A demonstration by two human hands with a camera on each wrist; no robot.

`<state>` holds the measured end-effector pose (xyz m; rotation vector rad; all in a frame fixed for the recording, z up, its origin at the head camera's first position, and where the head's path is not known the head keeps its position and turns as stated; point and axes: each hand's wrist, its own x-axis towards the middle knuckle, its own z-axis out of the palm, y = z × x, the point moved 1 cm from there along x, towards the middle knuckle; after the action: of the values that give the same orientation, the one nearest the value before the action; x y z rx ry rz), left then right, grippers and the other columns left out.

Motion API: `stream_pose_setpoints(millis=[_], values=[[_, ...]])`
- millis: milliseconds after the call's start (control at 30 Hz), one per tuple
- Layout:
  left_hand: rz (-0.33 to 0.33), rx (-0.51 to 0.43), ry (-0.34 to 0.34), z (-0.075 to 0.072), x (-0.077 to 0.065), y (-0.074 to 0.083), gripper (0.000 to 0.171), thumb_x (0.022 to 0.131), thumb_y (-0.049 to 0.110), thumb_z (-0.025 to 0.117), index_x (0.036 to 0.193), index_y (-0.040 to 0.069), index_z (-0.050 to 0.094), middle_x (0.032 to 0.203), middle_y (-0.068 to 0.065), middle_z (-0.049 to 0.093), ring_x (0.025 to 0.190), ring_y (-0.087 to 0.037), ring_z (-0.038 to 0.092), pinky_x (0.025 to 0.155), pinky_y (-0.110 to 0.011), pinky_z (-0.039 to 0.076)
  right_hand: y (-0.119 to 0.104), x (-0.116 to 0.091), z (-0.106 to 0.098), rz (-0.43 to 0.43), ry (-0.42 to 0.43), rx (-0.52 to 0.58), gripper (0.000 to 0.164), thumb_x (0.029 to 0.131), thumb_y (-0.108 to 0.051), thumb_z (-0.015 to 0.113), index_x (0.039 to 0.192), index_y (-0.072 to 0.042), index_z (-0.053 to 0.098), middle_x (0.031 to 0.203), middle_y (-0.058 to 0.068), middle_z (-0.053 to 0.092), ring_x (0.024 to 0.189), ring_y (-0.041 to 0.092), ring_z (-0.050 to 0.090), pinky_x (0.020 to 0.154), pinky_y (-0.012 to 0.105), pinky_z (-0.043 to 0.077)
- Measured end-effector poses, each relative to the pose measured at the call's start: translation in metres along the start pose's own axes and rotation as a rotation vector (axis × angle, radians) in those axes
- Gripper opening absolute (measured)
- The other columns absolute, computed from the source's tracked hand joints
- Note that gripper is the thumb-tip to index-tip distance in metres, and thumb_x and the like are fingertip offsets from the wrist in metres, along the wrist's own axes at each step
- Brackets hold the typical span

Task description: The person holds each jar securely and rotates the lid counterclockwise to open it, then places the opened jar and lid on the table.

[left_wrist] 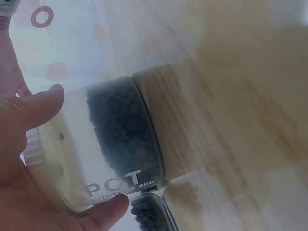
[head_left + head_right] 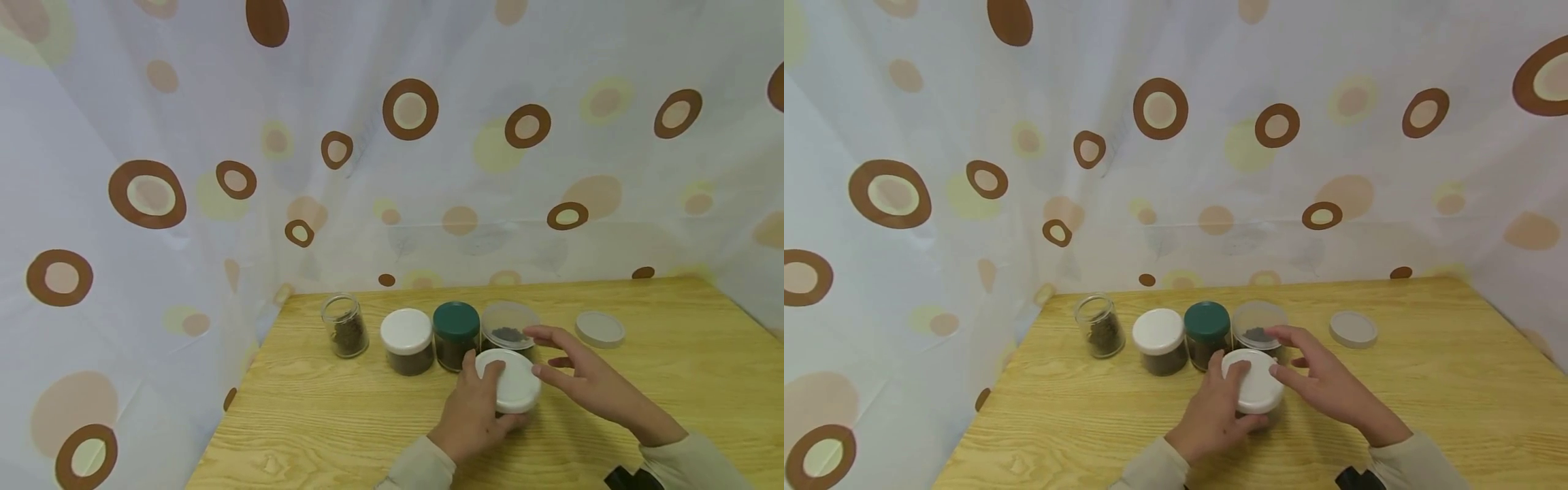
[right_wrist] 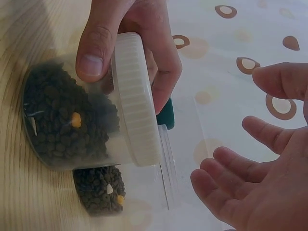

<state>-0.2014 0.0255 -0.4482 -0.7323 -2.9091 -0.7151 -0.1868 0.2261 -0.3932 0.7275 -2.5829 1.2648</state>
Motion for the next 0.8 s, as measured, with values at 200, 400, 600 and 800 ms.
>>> stream_pose_setpoints(millis=[200, 400, 600, 800], values=[[0.014, -0.096, 0.017, -0.003, 0.001, -0.006, 0.080, 0.078, 0.054, 0.079, 0.144, 0.025, 0.042, 0.145, -0.006, 0.039, 0.116, -0.016, 0.056, 0.088, -0.025, 0.053, -0.002, -0.002, -0.001, -0.004, 0.000, 0.005, 0.050, 0.099, -0.011, 0.058, 0.147, -0.014, 0.041, 0.142, -0.015, 0.043, 0.120, -0.021, 0.037, 0.087, 0.022, 0.051], [0.139, -0.136, 0.177, -0.022, -0.001, -0.007, 0.086, 0.072, 0.054, 0.082, 0.141, 0.019, 0.043, 0.132, 0.002, 0.052, 0.111, -0.008, 0.056, 0.089, -0.023, 0.052, -0.010, 0.000, -0.007, -0.004, -0.005, -0.015, 0.049, 0.100, -0.013, 0.057, 0.147, -0.013, 0.041, 0.144, 0.013, 0.048, 0.120, -0.023, 0.035, 0.088, 0.024, 0.051], [0.224, -0.267, 0.289, -0.059, 0.012, -0.006, 0.093, 0.075, 0.049, 0.080, 0.147, 0.013, 0.034, 0.131, -0.003, 0.055, 0.108, -0.011, 0.060, 0.088, -0.023, 0.053, -0.031, 0.017, -0.007, -0.007, -0.042, -0.013, 0.054, 0.100, -0.020, 0.058, 0.150, -0.014, 0.037, 0.149, 0.016, 0.043, 0.129, 0.006, 0.046, 0.091, 0.029, 0.052], [0.278, -0.186, 0.403, -0.086, 0.032, -0.007, 0.092, 0.076, 0.041, 0.081, 0.148, 0.009, 0.033, 0.132, -0.009, 0.056, 0.111, -0.020, 0.061, 0.089, -0.032, 0.055, -0.043, 0.055, -0.002, 0.007, -0.078, -0.080, 0.068, 0.091, -0.031, 0.071, 0.146, -0.007, 0.038, 0.150, 0.022, 0.036, 0.121, 0.037, 0.050, 0.085, 0.043, 0.050]])
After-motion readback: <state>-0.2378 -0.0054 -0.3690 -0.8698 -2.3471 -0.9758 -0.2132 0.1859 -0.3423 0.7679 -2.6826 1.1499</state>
